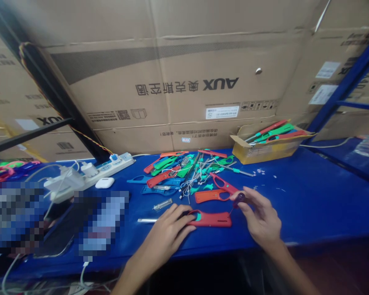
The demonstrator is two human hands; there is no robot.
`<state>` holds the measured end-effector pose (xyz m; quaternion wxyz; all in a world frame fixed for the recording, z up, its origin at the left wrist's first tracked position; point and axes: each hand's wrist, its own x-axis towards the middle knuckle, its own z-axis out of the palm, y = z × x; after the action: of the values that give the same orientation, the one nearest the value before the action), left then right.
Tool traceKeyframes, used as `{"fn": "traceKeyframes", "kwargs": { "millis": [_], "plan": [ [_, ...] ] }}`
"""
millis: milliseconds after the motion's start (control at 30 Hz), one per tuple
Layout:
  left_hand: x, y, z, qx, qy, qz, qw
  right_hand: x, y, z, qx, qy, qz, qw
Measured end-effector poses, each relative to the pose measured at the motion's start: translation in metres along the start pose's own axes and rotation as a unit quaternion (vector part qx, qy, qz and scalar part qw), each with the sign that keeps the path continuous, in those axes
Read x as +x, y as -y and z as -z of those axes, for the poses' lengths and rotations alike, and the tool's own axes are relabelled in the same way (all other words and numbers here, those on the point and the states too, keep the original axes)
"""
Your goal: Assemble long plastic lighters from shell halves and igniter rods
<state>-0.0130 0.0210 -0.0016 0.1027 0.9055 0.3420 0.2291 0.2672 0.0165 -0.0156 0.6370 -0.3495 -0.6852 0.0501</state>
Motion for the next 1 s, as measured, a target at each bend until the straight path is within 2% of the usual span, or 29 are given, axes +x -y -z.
{"fn": "traceKeyframes", "kwargs": {
  "millis": [200,400,567,867,1000],
  "plan": [
    [0.000,0.002,0.000,0.005,0.003,-0.007,1.000,0.001,-0.001,0.002,0.006,-0.004,0.001,1.000],
    [0.000,0.002,0.000,0.000,0.007,-0.004,1.000,0.009,0.001,0.004,-0.013,0.036,0.044,0.998],
    [0.001,0.001,0.001,0.002,0.012,-0.005,1.000,0.011,0.006,0.003,-0.022,0.053,0.045,0.997],
    [-0.001,0.006,-0.003,0.000,0.003,-0.014,1.000,0.009,0.003,0.003,-0.027,0.017,0.016,0.999],
    [-0.001,0.005,-0.003,0.000,-0.002,-0.012,1.000,-0.001,-0.006,0.000,-0.011,-0.026,-0.015,0.999]
  ]
}}
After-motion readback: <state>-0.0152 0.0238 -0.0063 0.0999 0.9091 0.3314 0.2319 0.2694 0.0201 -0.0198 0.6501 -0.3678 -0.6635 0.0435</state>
